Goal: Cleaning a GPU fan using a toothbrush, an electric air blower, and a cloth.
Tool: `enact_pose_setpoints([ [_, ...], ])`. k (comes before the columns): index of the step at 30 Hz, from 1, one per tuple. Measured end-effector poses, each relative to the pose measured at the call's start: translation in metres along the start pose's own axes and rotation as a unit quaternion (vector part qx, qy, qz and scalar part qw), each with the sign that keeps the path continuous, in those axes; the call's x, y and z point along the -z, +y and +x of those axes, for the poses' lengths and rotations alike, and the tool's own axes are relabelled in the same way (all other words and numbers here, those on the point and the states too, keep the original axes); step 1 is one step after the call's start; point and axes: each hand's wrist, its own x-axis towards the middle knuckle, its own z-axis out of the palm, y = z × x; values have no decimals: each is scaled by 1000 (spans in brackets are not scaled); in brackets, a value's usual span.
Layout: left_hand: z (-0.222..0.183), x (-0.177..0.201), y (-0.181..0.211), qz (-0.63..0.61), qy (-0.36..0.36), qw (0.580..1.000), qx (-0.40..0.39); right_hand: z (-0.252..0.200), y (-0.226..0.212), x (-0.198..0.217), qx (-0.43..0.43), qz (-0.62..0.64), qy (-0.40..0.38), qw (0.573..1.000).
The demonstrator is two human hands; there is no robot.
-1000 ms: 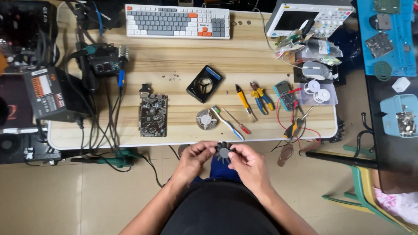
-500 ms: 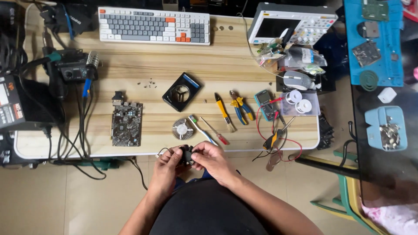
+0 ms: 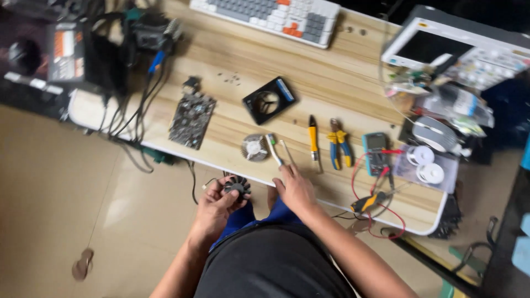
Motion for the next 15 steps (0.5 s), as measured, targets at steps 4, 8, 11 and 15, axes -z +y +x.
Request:
enact_pose_setpoints([
  [4,-16,10,-10,-72,-29,996,-37,31,-3,-20,38,-136,-54,988],
  [8,-24,20,-12,-109,-34,992,-58,37,-11,-11,25,-147,-49,988],
  [11,-24,30,-12,-114,-33,990,-73,36,-6,-21,-13,-143,-52,988],
  [15,-29,52,5,-124,-29,990,-58,-8,-69,43,-61,-39,-50,996],
])
